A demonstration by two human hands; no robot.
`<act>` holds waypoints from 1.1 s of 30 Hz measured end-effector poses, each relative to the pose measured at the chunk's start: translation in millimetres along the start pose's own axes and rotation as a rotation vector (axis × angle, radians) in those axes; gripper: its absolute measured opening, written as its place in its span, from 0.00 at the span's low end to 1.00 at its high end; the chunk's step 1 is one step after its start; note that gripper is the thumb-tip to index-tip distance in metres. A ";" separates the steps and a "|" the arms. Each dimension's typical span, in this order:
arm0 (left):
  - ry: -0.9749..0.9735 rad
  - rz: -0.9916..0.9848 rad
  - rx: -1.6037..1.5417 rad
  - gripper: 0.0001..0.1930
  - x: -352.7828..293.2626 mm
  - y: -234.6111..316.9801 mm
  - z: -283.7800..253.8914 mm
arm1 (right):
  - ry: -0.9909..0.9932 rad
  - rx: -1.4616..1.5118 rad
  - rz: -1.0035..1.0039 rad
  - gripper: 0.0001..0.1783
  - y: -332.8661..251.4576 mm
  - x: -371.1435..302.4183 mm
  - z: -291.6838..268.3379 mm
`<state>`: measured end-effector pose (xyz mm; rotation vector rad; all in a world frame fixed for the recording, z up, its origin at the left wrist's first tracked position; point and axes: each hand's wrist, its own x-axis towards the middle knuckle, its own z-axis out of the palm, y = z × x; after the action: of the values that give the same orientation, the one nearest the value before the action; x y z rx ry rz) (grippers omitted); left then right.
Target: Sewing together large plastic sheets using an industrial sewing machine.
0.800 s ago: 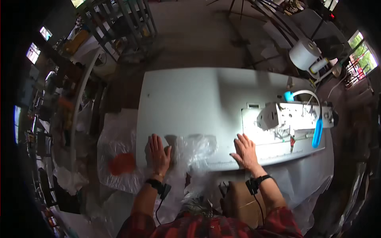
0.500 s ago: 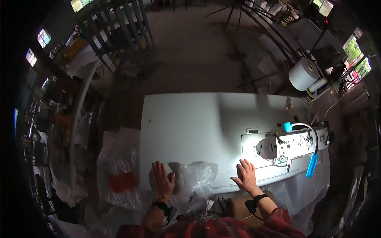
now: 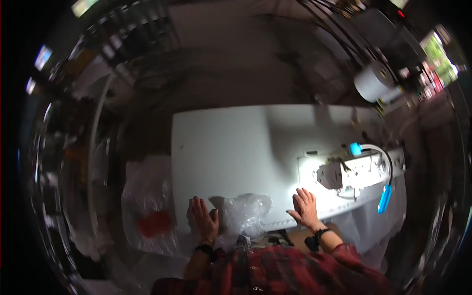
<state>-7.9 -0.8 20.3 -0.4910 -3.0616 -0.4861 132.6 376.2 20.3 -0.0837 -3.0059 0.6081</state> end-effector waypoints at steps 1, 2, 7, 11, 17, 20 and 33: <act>0.021 0.023 0.047 0.36 0.3 -0.4 -0.9 | 0.031 0.023 0.005 0.40 -0.2 -4.8 -3.1; 0.029 0.060 0.088 0.36 -2.2 -0.8 -2.3 | -0.010 0.018 0.038 0.40 -0.9 -10.6 -5.0; 0.096 0.163 0.233 0.33 -1.0 -1.1 -5.8 | -0.045 0.024 0.070 0.38 -6.8 -12.7 -10.2; 0.151 0.205 0.233 0.32 2.6 3.0 4.7 | -0.040 0.014 0.061 0.39 0.6 -11.9 -17.8; 0.247 0.227 0.214 0.31 2.9 2.5 21.8 | -0.032 0.026 0.057 0.39 10.0 -13.7 -20.2; 0.254 0.238 0.240 0.32 3.5 -5.1 28.3 | -0.024 0.030 0.043 0.39 11.0 -13.3 -18.4; 0.236 0.236 0.181 0.32 5.8 -12.4 33.5 | -0.140 0.019 0.093 0.39 9.2 -6.0 -25.8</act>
<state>-15.7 -0.1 -15.0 -0.7178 -2.7425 -0.2370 141.1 394.2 40.0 -0.1884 -3.1456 0.6786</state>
